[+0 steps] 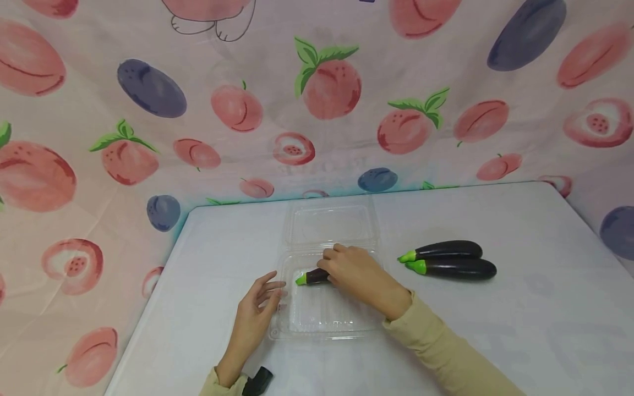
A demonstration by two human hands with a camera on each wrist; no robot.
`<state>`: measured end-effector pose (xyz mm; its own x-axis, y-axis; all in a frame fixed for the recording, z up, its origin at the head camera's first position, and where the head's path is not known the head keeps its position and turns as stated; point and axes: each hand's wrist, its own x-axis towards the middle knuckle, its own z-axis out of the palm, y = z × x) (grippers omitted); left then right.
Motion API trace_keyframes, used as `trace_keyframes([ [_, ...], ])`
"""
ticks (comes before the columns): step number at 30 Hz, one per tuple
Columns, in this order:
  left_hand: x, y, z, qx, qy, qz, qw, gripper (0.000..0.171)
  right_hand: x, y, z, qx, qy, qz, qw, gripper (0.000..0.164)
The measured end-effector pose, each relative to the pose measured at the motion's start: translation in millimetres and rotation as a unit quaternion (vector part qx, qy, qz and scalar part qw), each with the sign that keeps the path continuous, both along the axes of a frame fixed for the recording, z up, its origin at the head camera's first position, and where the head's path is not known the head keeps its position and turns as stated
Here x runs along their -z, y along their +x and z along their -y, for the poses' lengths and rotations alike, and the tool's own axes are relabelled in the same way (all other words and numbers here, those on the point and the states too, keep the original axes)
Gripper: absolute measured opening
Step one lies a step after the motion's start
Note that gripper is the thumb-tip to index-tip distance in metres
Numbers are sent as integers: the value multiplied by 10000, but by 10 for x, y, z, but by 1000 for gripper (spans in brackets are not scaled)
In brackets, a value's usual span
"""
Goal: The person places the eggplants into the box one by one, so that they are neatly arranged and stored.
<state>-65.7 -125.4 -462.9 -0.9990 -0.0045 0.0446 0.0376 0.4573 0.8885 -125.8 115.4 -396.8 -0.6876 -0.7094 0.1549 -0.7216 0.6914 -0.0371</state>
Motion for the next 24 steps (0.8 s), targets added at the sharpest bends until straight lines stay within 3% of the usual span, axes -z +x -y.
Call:
trace_keyframes([
  [9, -8, 3, -7, -29, 0, 22, 10000, 42, -3, 8, -158, -82, -145, -155, 9997, 29],
  [24, -19, 3, -7, -25, -15, 42, 10000, 42, -60, 47, -381, 399, -420, 122, 9982, 31],
])
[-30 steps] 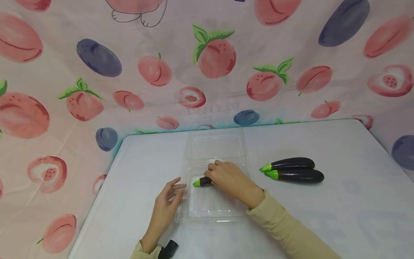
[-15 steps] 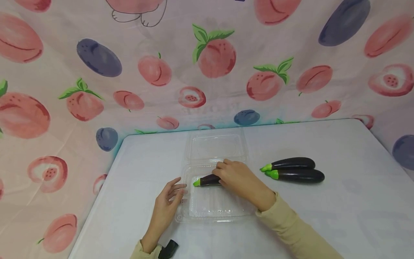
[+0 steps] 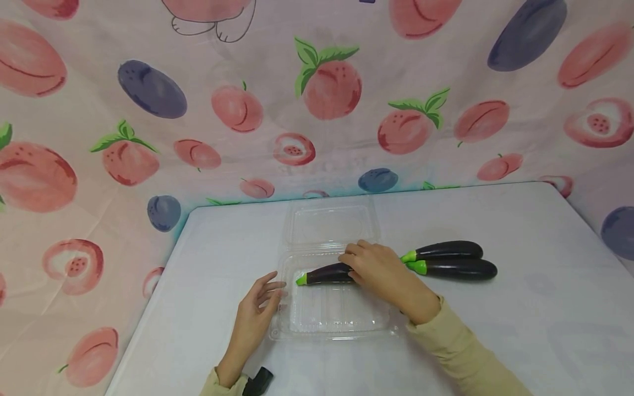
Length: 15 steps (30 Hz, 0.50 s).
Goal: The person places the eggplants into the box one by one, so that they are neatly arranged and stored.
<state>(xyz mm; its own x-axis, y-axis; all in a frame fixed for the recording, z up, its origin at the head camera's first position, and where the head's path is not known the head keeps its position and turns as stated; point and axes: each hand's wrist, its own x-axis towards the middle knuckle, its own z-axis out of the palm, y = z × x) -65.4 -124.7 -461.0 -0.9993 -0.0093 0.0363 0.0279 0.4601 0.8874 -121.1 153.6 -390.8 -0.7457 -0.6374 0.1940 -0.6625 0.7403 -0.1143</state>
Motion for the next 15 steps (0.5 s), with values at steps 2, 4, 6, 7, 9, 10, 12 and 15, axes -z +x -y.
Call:
trace_keyframes([
  [2, -1, 1, 0, -1, 3, 8, 10000, 42, -6, 1, -29, 25, -30, -14, 10000, 31],
  [4, -1, 0, 1, 5, 29, 16, 10000, 42, -10, 3, -56, 54, -65, -6, 10000, 31],
  [6, 2, -1, 2, 16, 55, 13, 10000, 42, -12, 5, -79, 81, -78, -20, 9999, 31],
  [7, 3, -2, 2, 23, 72, 11, 10000, 42, -13, 5, -89, 87, -76, -37, 9999, 31],
  [9, 7, -4, 3, 28, 76, -3, 10000, 42, -7, 4, -108, 80, -72, -96, 9999, 31],
  [10, 7, -4, 4, 27, 69, -7, 10000, 42, -3, 4, -117, 68, -76, -139, 9999, 31],
  [12, 8, -4, 4, 24, 70, -5, 10000, 42, 5, 5, -133, 44, -82, -218, 9997, 32],
  [15, 5, -2, 4, 5, 40, 13, 10000, 42, 26, 6, -165, 17, -86, -324, 9994, 33],
])
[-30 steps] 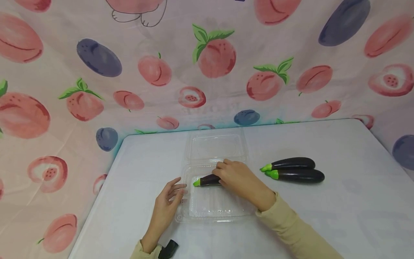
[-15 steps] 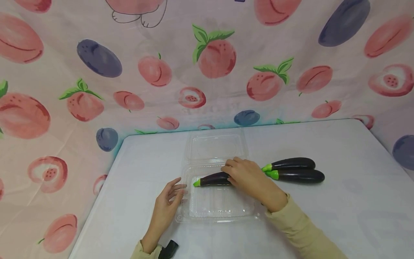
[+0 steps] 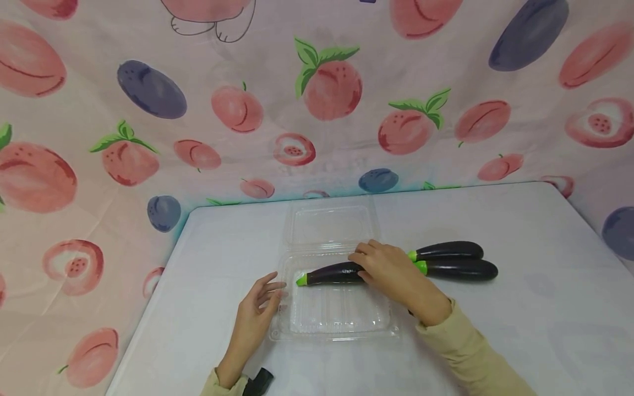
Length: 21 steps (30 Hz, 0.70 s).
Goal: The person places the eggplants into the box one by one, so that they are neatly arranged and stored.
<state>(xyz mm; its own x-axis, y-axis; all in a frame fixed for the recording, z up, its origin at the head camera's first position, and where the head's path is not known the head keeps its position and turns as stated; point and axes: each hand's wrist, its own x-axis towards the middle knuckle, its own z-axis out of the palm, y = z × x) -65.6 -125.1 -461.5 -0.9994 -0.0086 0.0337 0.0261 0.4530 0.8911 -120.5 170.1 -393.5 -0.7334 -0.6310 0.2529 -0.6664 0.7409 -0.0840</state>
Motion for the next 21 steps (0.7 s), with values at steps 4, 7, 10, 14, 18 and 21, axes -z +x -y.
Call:
trace_keyframes([
  [4, -4, 5, -3, -26, -32, 28, 10000, 42, 28, -1, -52, -2, -20, -78, 10000, 34],
  [7, -6, 8, -6, -19, 0, 49, 10000, 43, 54, -4, -94, -25, -55, -159, 9999, 35],
  [10, -8, 8, -10, -5, 26, 67, 10000, 43, 80, -7, -130, -51, -108, -207, 9997, 35],
  [14, -10, 7, -12, -21, 14, 77, 10000, 43, 94, -12, -166, -55, -189, -161, 9997, 35],
  [18, -9, 4, -8, -17, 46, 69, 10000, 43, 85, -4, -204, 60, -202, -98, 9997, 35],
  [21, -5, 2, -6, -16, 66, 80, 9999, 43, 67, 5, -230, 168, -165, -50, 9997, 35],
])
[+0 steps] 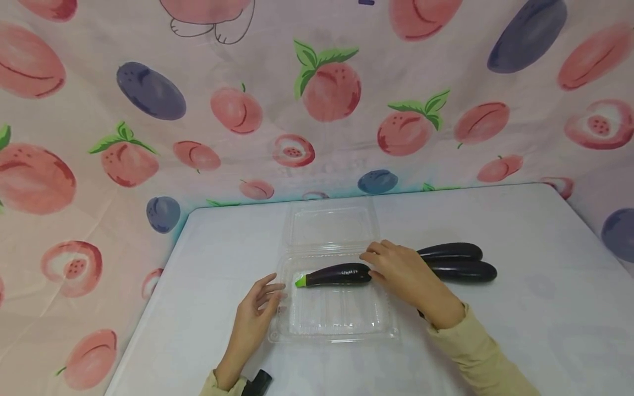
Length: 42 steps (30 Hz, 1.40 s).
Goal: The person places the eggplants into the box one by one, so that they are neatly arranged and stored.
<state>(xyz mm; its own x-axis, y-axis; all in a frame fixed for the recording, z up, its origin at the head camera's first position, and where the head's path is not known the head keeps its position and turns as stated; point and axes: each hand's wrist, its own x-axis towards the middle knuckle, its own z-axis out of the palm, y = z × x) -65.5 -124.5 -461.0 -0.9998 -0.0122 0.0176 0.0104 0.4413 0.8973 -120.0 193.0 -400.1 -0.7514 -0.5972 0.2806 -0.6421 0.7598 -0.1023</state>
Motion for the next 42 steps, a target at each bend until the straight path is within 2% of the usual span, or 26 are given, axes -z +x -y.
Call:
trace_keyframes([
  [11, 14, -5, 15, 24, 31, 43, 10000, 44, -2, 16, -97, 93, -145, -72, 9998, 36],
  [34, 22, 0, 22, 2, -25, -56, 10000, 43, 27, 46, -325, 498, -52, 227, 9985, 35],
  [42, 20, 3, 16, 5, -41, -72, 10000, 43, 56, 50, -426, 561, -100, 112, 9983, 34],
])
